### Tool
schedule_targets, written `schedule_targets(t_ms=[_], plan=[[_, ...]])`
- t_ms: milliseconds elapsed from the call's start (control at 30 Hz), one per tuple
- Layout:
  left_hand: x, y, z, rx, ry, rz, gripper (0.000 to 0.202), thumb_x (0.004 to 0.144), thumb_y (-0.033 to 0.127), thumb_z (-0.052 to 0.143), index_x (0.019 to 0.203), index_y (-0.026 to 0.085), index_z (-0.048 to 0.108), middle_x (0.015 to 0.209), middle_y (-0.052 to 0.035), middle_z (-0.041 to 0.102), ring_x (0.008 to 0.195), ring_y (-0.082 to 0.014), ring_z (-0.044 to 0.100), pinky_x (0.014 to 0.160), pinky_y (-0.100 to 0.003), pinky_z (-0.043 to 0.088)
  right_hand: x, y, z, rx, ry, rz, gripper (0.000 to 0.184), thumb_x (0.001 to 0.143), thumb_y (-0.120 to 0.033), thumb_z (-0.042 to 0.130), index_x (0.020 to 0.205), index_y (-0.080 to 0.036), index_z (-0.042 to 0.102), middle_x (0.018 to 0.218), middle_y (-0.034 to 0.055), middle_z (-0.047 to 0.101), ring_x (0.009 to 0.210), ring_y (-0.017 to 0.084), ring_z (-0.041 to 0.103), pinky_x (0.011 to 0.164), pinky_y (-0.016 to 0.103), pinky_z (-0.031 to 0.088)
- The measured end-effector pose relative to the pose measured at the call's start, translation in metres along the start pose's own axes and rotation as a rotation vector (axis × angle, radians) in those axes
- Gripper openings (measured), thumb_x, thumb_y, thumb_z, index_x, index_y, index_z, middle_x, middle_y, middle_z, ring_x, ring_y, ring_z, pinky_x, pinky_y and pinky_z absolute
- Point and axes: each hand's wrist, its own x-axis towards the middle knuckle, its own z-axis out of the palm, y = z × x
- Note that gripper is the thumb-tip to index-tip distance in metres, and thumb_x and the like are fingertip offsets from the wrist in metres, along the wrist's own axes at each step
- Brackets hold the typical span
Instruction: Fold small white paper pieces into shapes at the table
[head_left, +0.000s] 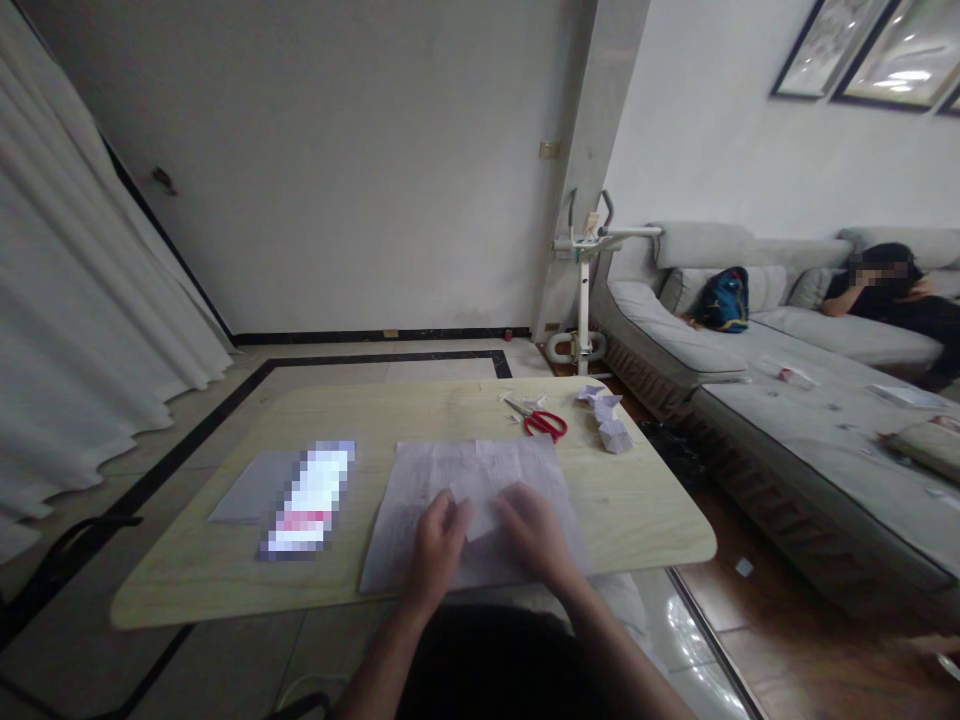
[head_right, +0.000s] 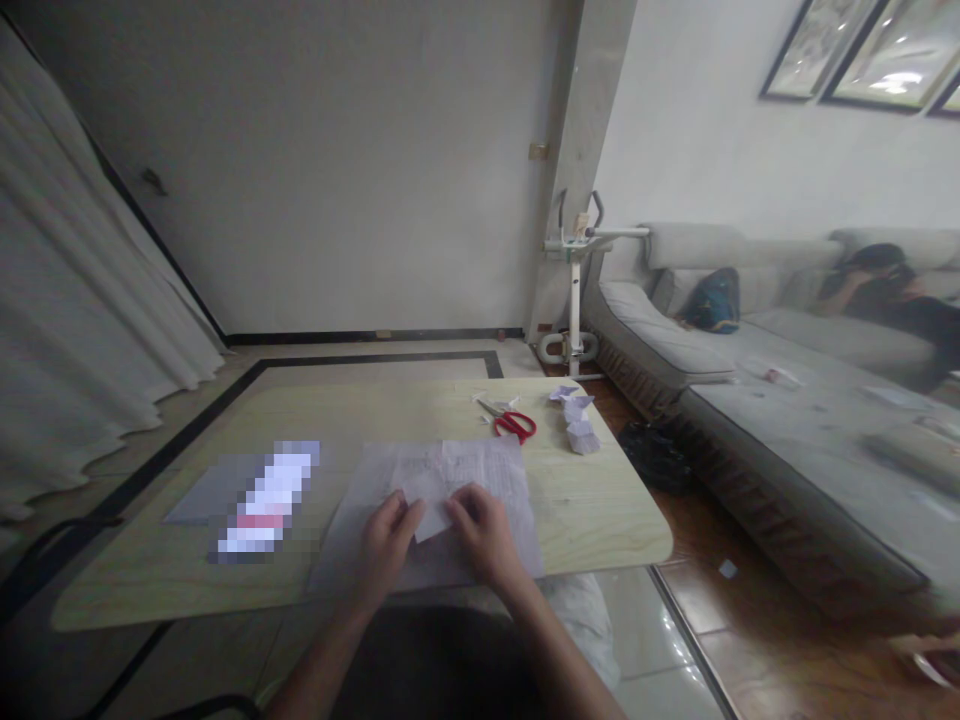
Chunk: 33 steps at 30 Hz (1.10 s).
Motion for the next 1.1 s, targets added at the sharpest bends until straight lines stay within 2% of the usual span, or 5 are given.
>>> schedule_targets(t_ms=[200,367,700,967,1100], plan=[[0.0,-0.0032,0.0001,0.021,0.005,0.019,0.028,0.08,0.038,0.057,0.063,0.021,0.043,0.057,0.0063,0.042,0.054,-0.0113,0.044,0.05,-0.02,0.035,-0.0002,-0.0009,-0.0011,0.089,-0.012,0.035,0.015,0.082,-0.033,0.056,0.076,-0.019,0.058,0.069,0.0004,0.059,0.064,0.016,0.053,0.059,0.026,0.043],[-0.0011,-0.0062,0.0005,0.031,-0.059,0.024,0.027,0.082,0.039,0.057,0.067,0.02,0.045,0.06,0.0053,0.046,0.057,-0.0124,0.047,0.052,-0.02,0.037,-0.0007,-0.0025,-0.0019,0.138,-0.017,0.047,0.016,0.081,-0.03,0.053,0.069,-0.02,0.051,0.065,-0.0017,0.053,0.063,0.015,0.049,0.058,0.025,0.041],[-0.0034,-0.005,0.0008,0.054,-0.127,0.012,0.029,0.082,0.039,0.057,0.065,0.02,0.043,0.059,0.0055,0.041,0.055,-0.0116,0.043,0.05,-0.02,0.034,-0.0013,-0.0053,-0.0058,0.127,-0.055,0.073,0.018,0.077,-0.029,0.044,0.062,-0.022,0.039,0.061,-0.003,0.042,0.063,0.015,0.042,0.057,0.024,0.036],[-0.0039,-0.0068,0.0003,0.009,-0.187,0.023,0.031,0.084,0.04,0.055,0.065,0.021,0.041,0.059,0.0064,0.037,0.053,-0.0108,0.04,0.048,-0.019,0.032,-0.001,-0.0072,-0.0053,0.131,-0.034,0.088,0.023,0.08,-0.031,0.042,0.059,-0.021,0.039,0.059,-0.003,0.041,0.061,0.014,0.041,0.055,0.024,0.036],[-0.0055,-0.0037,-0.0006,0.011,-0.204,0.021,0.03,0.084,0.038,0.056,0.065,0.02,0.041,0.059,0.0065,0.037,0.054,-0.0107,0.04,0.049,-0.019,0.032,0.0001,-0.0062,-0.005,0.14,-0.006,0.077,0.019,0.08,-0.03,0.045,0.064,-0.021,0.045,0.062,-0.0027,0.046,0.062,0.015,0.044,0.057,0.024,0.039]])
